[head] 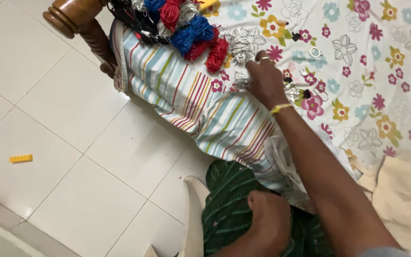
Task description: The person sorts various items on a bed and places them into a small cloth bag and a white plastic bag.
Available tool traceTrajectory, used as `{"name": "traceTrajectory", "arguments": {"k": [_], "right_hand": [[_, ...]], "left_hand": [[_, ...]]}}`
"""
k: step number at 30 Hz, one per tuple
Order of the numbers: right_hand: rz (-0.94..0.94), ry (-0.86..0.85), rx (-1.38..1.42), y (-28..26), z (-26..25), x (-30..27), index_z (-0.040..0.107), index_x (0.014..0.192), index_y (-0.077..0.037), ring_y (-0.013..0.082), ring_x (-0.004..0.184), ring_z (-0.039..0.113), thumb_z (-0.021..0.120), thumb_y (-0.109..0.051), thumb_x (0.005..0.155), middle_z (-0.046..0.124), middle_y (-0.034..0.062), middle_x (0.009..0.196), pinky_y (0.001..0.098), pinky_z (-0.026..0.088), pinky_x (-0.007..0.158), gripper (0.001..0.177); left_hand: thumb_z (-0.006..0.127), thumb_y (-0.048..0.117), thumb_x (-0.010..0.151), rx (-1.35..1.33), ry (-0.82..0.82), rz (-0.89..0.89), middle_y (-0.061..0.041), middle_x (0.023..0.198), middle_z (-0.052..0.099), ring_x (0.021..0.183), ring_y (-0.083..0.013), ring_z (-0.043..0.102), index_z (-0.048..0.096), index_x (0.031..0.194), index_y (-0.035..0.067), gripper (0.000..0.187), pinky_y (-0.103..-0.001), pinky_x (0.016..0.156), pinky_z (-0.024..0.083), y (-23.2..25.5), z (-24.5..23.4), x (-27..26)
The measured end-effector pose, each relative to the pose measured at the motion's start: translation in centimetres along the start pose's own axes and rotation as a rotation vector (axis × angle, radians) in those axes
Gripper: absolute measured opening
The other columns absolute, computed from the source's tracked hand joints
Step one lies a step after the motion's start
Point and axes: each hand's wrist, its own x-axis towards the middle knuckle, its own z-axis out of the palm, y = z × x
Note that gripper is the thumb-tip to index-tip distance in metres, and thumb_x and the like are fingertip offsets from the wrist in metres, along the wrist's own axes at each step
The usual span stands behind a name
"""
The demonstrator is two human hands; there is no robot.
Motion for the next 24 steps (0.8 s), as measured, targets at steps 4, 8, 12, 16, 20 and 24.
{"name": "traceTrajectory", "arguments": {"k": [4, 8, 12, 16, 20, 24], "right_hand": [[-0.053, 0.170, 0.211, 2.1, -5.4, -4.2, 0.063, 0.133, -0.011, 0.0356, 0.105, 0.066, 0.091, -0.026, 0.081, 0.068, 0.0152, 0.120, 0.0464, 0.054, 0.084, 0.061], [0.009, 0.206, 0.544, 4.0, -13.6, -12.6, 0.054, 0.135, 0.002, 0.0233, 0.119, 0.064, 0.089, -0.021, 0.097, 0.064, 0.0147, 0.130, 0.0386, 0.054, 0.102, 0.057], [0.642, -0.025, 0.723, 4.2, -18.6, -21.6, 0.055, 0.143, -0.003, 0.0315, 0.089, 0.065, 0.085, -0.028, 0.085, 0.068, 0.0172, 0.118, 0.0426, 0.053, 0.076, 0.069], [0.394, -0.048, 0.749, 5.2, -17.6, -28.4, 0.057, 0.139, 0.000, 0.0263, 0.127, 0.058, 0.088, -0.027, 0.079, 0.062, 0.0158, 0.138, 0.0381, 0.047, 0.106, 0.072], [0.316, -0.306, 0.712, 4.4, -14.4, -32.3, 0.061, 0.132, -0.008, 0.0251, 0.123, 0.063, 0.086, -0.035, 0.077, 0.067, 0.0113, 0.132, 0.0381, 0.049, 0.105, 0.066], [0.287, -0.342, 0.755, 2.9, -10.3, -32.2, 0.061, 0.133, -0.010, 0.0243, 0.119, 0.065, 0.084, -0.034, 0.078, 0.069, 0.0118, 0.130, 0.0365, 0.050, 0.103, 0.065]], "left_hand": [[0.071, 0.022, 0.085, 0.133, 0.175, -0.098, 0.005, 0.070, 0.065, 0.065, -0.0196, 0.064, 0.071, 0.076, 0.022, 0.010, -0.039, 0.048, 0.031, -0.4, -0.7, -0.2], [0.065, 0.019, 0.092, 0.193, 0.387, -0.207, -0.004, 0.088, 0.071, 0.078, -0.0240, 0.070, 0.069, 0.098, 0.019, 0.008, -0.041, 0.053, 0.044, -1.8, -0.7, 0.7], [0.070, 0.029, 0.090, 0.164, 0.454, -0.135, -0.014, 0.105, 0.069, 0.093, -0.0294, 0.069, 0.059, 0.118, 0.013, 0.034, -0.043, 0.065, 0.051, -3.0, -1.4, 1.4], [0.080, 0.029, 0.079, -0.175, 0.609, -0.024, -0.027, 0.112, 0.063, 0.100, -0.0432, 0.065, 0.054, 0.129, 0.002, 0.062, -0.051, 0.080, 0.053, -4.4, -2.8, 4.5], [0.081, 0.019, 0.077, -0.681, 0.568, 0.117, -0.025, 0.123, 0.060, 0.112, -0.0414, 0.062, 0.060, 0.134, 0.008, 0.062, -0.046, 0.094, 0.051, -7.1, -1.1, 10.0], [0.084, 0.016, 0.079, -0.925, 0.685, 0.301, -0.021, 0.128, 0.063, 0.118, -0.0356, 0.062, 0.056, 0.131, -0.002, 0.061, -0.043, 0.096, 0.050, -7.9, 0.7, 14.1]]}}
